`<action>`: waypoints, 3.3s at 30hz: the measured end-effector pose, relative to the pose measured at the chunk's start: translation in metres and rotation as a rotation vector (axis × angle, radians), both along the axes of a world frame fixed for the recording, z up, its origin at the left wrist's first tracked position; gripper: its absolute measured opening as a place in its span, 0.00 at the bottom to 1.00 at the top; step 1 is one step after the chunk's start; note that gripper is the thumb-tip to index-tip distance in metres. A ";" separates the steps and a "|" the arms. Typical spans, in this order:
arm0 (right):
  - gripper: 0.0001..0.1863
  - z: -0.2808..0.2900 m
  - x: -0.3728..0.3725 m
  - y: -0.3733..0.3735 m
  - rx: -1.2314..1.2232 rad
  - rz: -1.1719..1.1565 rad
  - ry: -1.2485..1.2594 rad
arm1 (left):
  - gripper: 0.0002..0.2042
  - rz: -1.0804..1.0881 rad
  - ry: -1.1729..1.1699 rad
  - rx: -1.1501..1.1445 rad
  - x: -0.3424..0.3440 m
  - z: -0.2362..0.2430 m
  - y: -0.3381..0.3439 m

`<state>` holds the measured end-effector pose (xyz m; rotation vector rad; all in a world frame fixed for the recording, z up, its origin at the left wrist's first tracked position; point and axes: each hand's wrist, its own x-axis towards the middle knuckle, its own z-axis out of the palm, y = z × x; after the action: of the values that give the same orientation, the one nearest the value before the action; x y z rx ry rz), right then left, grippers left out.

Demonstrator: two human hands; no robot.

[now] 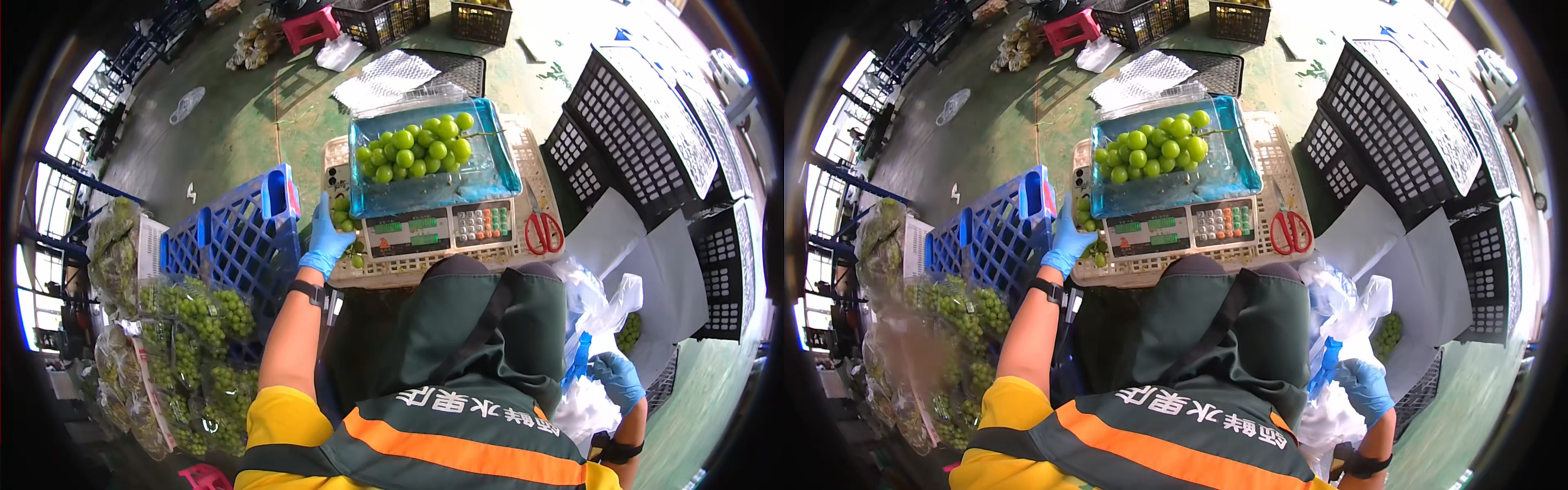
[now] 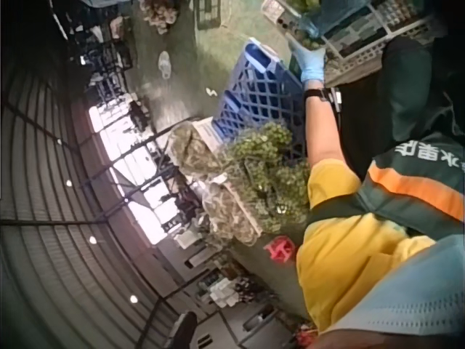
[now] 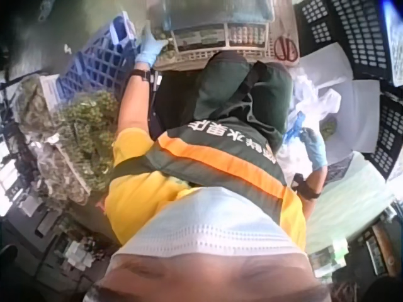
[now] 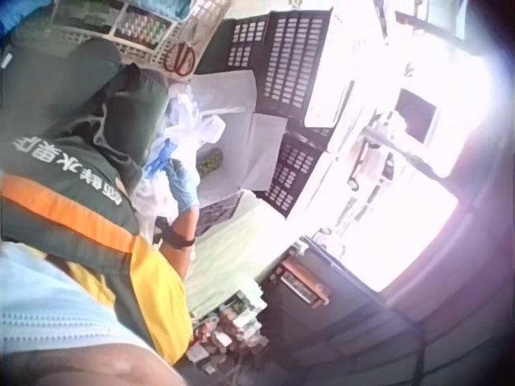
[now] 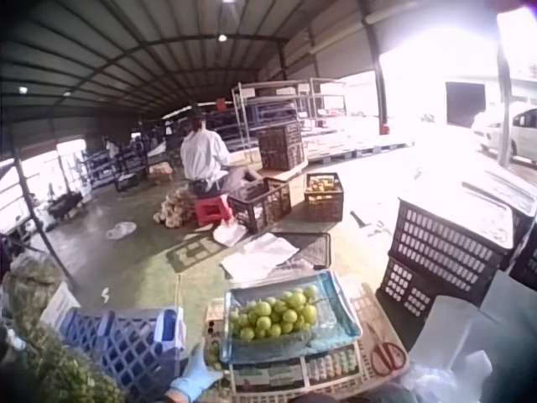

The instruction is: Trim, weigh, and pack bunches of green grapes into plastic containers.

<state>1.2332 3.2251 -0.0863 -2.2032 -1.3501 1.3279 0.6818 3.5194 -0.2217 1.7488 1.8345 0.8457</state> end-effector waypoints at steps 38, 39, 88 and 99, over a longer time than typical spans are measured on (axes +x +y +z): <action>0.26 -0.131 -0.055 -0.045 -0.357 -0.737 0.961 | 0.39 -0.156 -0.581 -0.167 0.053 0.127 0.112; 0.26 -0.111 -0.061 -0.034 -0.272 -0.631 0.898 | 0.37 -0.103 -0.585 -0.185 0.050 0.136 0.106; 0.06 -0.010 -0.171 0.385 0.865 0.216 -0.272 | 0.29 -0.039 -1.566 -0.108 0.070 0.096 0.176; 0.17 -0.006 -0.206 0.344 0.682 0.655 -0.730 | 0.19 -0.173 -1.063 -0.208 0.056 0.107 0.135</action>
<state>1.0270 3.5695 -0.0927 -1.8336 -2.4504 0.0144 0.7381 3.6539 -0.1151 0.9631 0.9880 1.1461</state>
